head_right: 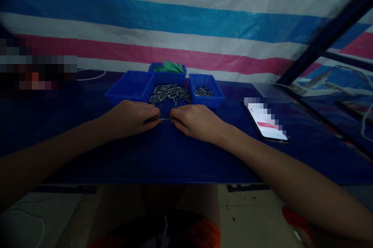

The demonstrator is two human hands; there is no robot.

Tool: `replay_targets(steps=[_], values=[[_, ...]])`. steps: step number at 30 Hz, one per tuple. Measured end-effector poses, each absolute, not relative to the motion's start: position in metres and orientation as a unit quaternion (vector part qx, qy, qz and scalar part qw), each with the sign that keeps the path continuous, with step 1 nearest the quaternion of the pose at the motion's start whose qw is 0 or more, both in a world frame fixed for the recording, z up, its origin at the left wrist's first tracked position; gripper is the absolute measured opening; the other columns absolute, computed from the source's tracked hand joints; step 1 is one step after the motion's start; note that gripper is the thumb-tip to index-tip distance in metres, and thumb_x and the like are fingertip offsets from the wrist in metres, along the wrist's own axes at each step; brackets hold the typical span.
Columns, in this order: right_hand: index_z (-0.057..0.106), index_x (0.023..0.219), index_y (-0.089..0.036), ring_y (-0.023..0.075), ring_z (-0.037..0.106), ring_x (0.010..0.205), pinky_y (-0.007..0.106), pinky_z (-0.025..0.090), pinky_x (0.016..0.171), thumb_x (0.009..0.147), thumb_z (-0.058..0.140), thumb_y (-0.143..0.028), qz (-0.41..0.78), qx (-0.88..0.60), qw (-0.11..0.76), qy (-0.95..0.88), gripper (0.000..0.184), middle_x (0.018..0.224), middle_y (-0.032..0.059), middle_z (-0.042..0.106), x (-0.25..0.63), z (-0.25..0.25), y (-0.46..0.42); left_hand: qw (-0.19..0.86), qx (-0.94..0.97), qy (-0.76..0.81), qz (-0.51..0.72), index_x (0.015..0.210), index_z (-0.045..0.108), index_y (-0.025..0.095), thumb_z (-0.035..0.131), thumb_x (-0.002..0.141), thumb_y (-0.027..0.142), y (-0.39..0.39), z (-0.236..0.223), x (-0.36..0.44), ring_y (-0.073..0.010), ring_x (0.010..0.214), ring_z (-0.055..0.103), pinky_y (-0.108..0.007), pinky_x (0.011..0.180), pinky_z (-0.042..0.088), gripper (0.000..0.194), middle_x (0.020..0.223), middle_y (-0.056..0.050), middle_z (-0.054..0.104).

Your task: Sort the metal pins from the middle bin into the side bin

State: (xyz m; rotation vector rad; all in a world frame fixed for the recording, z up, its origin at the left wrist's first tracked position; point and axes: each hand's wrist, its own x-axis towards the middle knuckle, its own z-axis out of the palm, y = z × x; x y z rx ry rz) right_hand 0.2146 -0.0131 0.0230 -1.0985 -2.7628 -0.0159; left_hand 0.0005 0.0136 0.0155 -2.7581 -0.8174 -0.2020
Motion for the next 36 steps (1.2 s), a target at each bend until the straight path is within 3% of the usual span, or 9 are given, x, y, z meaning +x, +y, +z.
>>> replay_targets(steps=[20,36], values=[[0.051,0.087,-0.015,0.0110,0.046,0.056,0.025,0.029,0.055,0.095,0.028,-0.030,-0.033,-0.398,0.075,-0.914,0.028,0.067,0.0013,0.054,0.2151,0.0203,-0.0115,0.155,-0.932,-0.318,-0.079,0.081,0.054,0.016,0.027,0.094,0.031,0.0105,0.0138,0.0040,-0.0155,0.062,0.062,-0.025,0.047,0.029,0.034,0.068,-0.003,0.063],[0.054,0.086,-0.016,0.0131,0.055,0.065,0.025,0.035,0.059,0.090,0.042,-0.026,-0.037,-0.406,0.098,-0.908,0.016,0.072,0.0024,0.058,0.2176,0.0218,-0.0094,0.138,-0.935,-0.317,-0.081,0.086,0.051,0.018,0.030,0.093,0.028,0.0111,0.0144,0.0045,-0.0141,0.067,0.061,-0.025,0.048,0.028,0.024,0.075,0.000,0.062]])
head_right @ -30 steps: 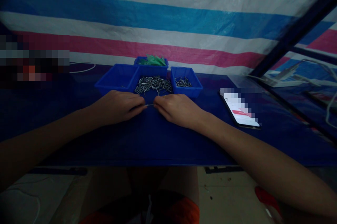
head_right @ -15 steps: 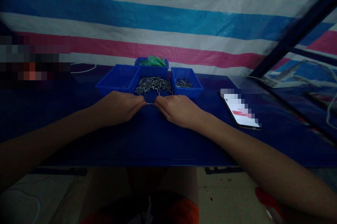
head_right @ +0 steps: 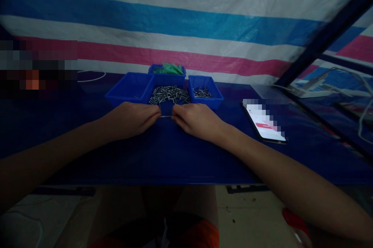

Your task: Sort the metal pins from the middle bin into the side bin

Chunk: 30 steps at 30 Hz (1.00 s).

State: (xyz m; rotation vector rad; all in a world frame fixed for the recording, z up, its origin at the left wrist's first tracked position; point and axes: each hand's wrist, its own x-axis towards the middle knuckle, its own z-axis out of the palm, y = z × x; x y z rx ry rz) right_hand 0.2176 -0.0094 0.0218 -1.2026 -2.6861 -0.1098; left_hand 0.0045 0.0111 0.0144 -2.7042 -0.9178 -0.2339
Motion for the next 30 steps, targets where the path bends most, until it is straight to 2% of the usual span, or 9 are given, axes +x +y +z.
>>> replay_targets(steps=[11,14,18,22,26,30], values=[[0.057,0.090,-0.016,0.0144,0.057,0.068,0.026,0.038,0.061,0.090,0.041,-0.030,-0.031,-0.426,0.152,-0.891,0.021,0.076,0.0040,0.062,0.221,0.026,-0.006,0.114,-0.933,-0.326,-0.098,0.092,0.053,0.018,0.039,0.089,0.031,0.011,0.018,0.002,-0.0136,0.073,0.062,-0.024,0.053,0.032,0.019,0.082,0.000,0.064],[0.059,0.088,-0.016,0.0158,0.057,0.064,0.027,0.037,0.058,0.089,0.041,-0.032,-0.110,-0.506,0.178,-0.836,0.024,0.073,0.0048,0.063,0.233,0.034,0.003,0.114,-0.926,-0.343,-0.106,0.098,0.053,0.019,0.040,0.089,0.033,0.011,0.019,0.002,-0.0149,0.078,0.063,-0.023,0.056,0.035,0.021,0.085,0.000,0.065],[0.062,0.087,-0.016,0.0213,0.058,0.065,0.031,0.038,0.057,0.087,0.043,-0.036,-0.217,-0.611,0.182,-0.739,0.027,0.076,0.0101,0.066,0.255,0.040,0.021,0.110,-0.935,-0.331,-0.065,0.093,0.056,0.020,0.037,0.090,0.032,0.012,0.018,0.003,-0.0162,0.082,0.063,-0.024,0.058,0.037,0.022,0.087,0.000,0.065],[0.060,0.101,-0.013,0.0253,0.057,0.088,0.035,0.042,0.073,0.088,0.043,-0.032,-0.238,-0.541,0.196,-0.782,0.029,0.096,0.0145,0.064,0.258,0.033,0.028,0.114,-0.935,-0.331,-0.052,0.090,0.056,0.020,0.038,0.089,0.032,0.012,0.017,0.003,-0.0157,0.079,0.062,-0.024,0.056,0.035,0.022,0.086,0.000,0.064],[0.060,0.099,-0.015,0.0204,0.057,0.087,0.032,0.045,0.078,0.089,0.043,-0.029,-0.154,-0.442,0.163,-0.869,0.025,0.093,0.0091,0.062,0.237,0.020,0.014,0.113,-0.937,-0.328,-0.041,0.089,0.057,0.019,0.039,0.089,0.032,0.011,0.015,0.003,-0.0151,0.076,0.061,-0.024,0.054,0.034,0.022,0.085,0.000,0.063],[0.061,0.104,-0.013,0.0209,0.058,0.092,0.034,0.047,0.079,0.091,0.040,-0.030,-0.123,-0.416,0.143,-0.889,0.030,0.103,0.0110,0.061,0.221,0.012,0.001,0.119,-0.940,-0.318,-0.039,0.088,0.057,0.018,0.040,0.089,0.031,0.011,0.013,0.003,-0.0150,0.077,0.060,-0.024,0.054,0.034,0.021,0.085,-0.002,0.062]])
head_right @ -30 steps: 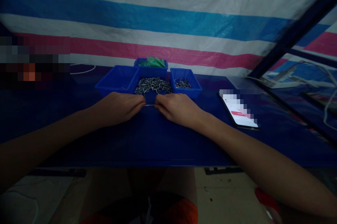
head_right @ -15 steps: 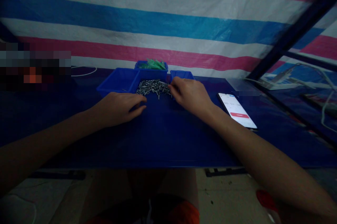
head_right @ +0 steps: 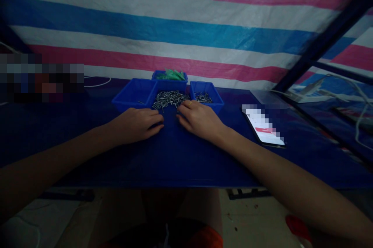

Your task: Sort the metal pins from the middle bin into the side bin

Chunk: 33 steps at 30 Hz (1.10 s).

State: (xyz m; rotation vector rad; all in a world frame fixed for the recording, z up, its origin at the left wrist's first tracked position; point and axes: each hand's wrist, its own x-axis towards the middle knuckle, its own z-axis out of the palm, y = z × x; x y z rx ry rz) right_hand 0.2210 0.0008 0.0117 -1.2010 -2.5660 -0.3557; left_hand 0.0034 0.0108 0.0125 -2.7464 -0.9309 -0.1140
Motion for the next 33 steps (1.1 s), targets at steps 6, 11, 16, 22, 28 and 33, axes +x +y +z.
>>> replay_targets(steps=[6,11,16,22,28,33], values=[[0.055,0.121,-0.011,0.0255,0.053,0.109,0.042,0.044,0.091,0.092,0.037,-0.040,-0.055,-0.405,0.096,-0.908,0.045,0.127,0.0175,0.051,0.221,-0.001,0.007,0.164,-0.942,-0.284,-0.066,0.091,0.054,0.017,0.038,0.088,0.025,0.013,0.002,0.004,-0.0161,0.072,0.060,-0.024,0.050,0.036,0.019,0.084,-0.004,0.060],[0.057,0.117,-0.010,0.0237,0.053,0.105,0.039,0.044,0.090,0.092,0.037,-0.040,-0.064,-0.401,0.096,-0.909,0.044,0.121,0.0143,0.056,0.221,-0.004,0.010,0.165,-0.958,-0.234,-0.026,0.094,0.052,0.017,0.038,0.088,0.023,0.022,0.002,0.010,-0.0159,0.063,0.061,-0.022,0.045,0.035,0.016,0.078,-0.003,0.062],[0.060,0.103,-0.011,0.0204,0.056,0.089,0.036,0.047,0.080,0.090,0.042,-0.026,-0.042,-0.409,0.101,-0.906,0.027,0.099,0.0112,0.062,0.220,-0.002,0.006,0.151,-0.956,-0.245,-0.046,0.090,0.051,0.016,0.035,0.089,0.025,0.029,-0.001,0.021,-0.0181,0.063,0.063,-0.026,0.047,0.040,0.018,0.077,-0.003,0.063],[0.058,0.094,-0.014,0.0176,0.055,0.077,0.032,0.046,0.071,0.089,0.041,-0.016,-0.016,-0.412,0.122,-0.903,0.017,0.083,0.0076,0.059,0.223,-0.002,0.003,0.158,-0.941,-0.283,-0.095,0.083,0.050,0.016,0.033,0.090,0.025,0.023,-0.007,0.021,-0.0181,0.064,0.063,-0.026,0.049,0.041,0.021,0.077,-0.003,0.060],[0.053,0.092,-0.017,0.0158,0.056,0.079,0.030,0.047,0.073,0.084,0.047,-0.013,0.044,-0.392,0.168,-0.903,0.011,0.085,0.0049,0.058,0.221,-0.003,0.001,0.145,-0.933,-0.314,-0.098,0.087,0.052,0.015,0.036,0.090,0.031,0.020,-0.005,0.022,-0.0193,0.062,0.063,-0.027,0.045,0.040,0.023,0.079,-0.005,0.060],[0.052,0.087,-0.018,0.0136,0.054,0.077,0.027,0.046,0.070,0.085,0.043,-0.013,0.078,-0.338,0.182,-0.920,0.010,0.083,0.0038,0.055,0.212,-0.005,0.003,0.127,-0.945,-0.284,-0.097,0.087,0.052,0.015,0.035,0.090,0.025,0.023,-0.006,0.019,-0.0181,0.062,0.062,-0.026,0.045,0.039,0.020,0.078,-0.005,0.061]])
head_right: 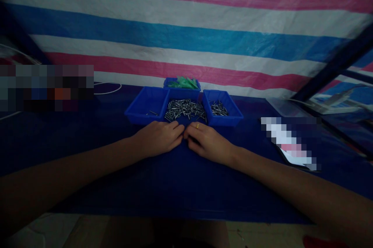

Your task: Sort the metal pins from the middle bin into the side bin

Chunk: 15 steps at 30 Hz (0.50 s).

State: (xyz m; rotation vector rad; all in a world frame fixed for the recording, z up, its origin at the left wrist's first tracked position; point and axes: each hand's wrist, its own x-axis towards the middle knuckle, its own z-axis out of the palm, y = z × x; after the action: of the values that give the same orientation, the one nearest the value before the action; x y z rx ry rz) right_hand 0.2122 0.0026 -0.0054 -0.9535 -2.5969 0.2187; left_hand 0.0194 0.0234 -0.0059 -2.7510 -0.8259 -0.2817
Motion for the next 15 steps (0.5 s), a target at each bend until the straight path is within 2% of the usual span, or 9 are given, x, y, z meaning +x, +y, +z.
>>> replay_targets(steps=[5,8,11,15], values=[[0.051,0.091,-0.017,0.0143,0.054,0.081,0.028,0.046,0.074,0.086,0.045,-0.017,0.087,-0.341,0.188,-0.917,0.008,0.086,0.0047,0.056,0.2144,-0.0074,0.0075,0.120,-0.954,-0.258,-0.089,0.087,0.051,0.016,0.034,0.091,0.022,0.0259,-0.0070,0.0158,-0.0171,0.064,0.063,-0.026,0.046,0.038,0.018,0.076,-0.003,0.062],[0.051,0.098,-0.016,0.0166,0.054,0.084,0.030,0.045,0.075,0.088,0.047,-0.025,0.056,-0.381,0.169,-0.907,0.014,0.091,0.0068,0.056,0.2186,-0.0057,0.0101,0.124,-0.953,-0.261,-0.088,0.087,0.049,0.016,0.032,0.093,0.023,0.0252,-0.0060,0.0150,-0.0174,0.063,0.063,-0.026,0.045,0.036,0.019,0.075,-0.002,0.062],[0.052,0.083,-0.016,0.0140,0.052,0.070,0.027,0.043,0.068,0.092,0.039,-0.030,0.046,-0.384,0.126,-0.913,0.021,0.077,0.0041,0.053,0.2205,-0.0034,0.0115,0.112,-0.950,-0.277,-0.087,0.086,0.047,0.017,0.029,0.094,0.025,0.0246,-0.0041,0.0145,-0.0177,0.063,0.063,-0.026,0.045,0.035,0.022,0.073,-0.001,0.062],[0.051,0.080,-0.016,0.0139,0.050,0.064,0.027,0.041,0.063,0.094,0.032,-0.033,0.004,-0.371,0.088,-0.925,0.029,0.070,0.0033,0.053,0.2201,-0.0021,0.0111,0.103,-0.953,-0.274,-0.076,0.085,0.047,0.017,0.030,0.094,0.023,0.0250,-0.0032,0.0139,-0.0169,0.063,0.063,-0.026,0.047,0.036,0.020,0.073,-0.002,0.062]])
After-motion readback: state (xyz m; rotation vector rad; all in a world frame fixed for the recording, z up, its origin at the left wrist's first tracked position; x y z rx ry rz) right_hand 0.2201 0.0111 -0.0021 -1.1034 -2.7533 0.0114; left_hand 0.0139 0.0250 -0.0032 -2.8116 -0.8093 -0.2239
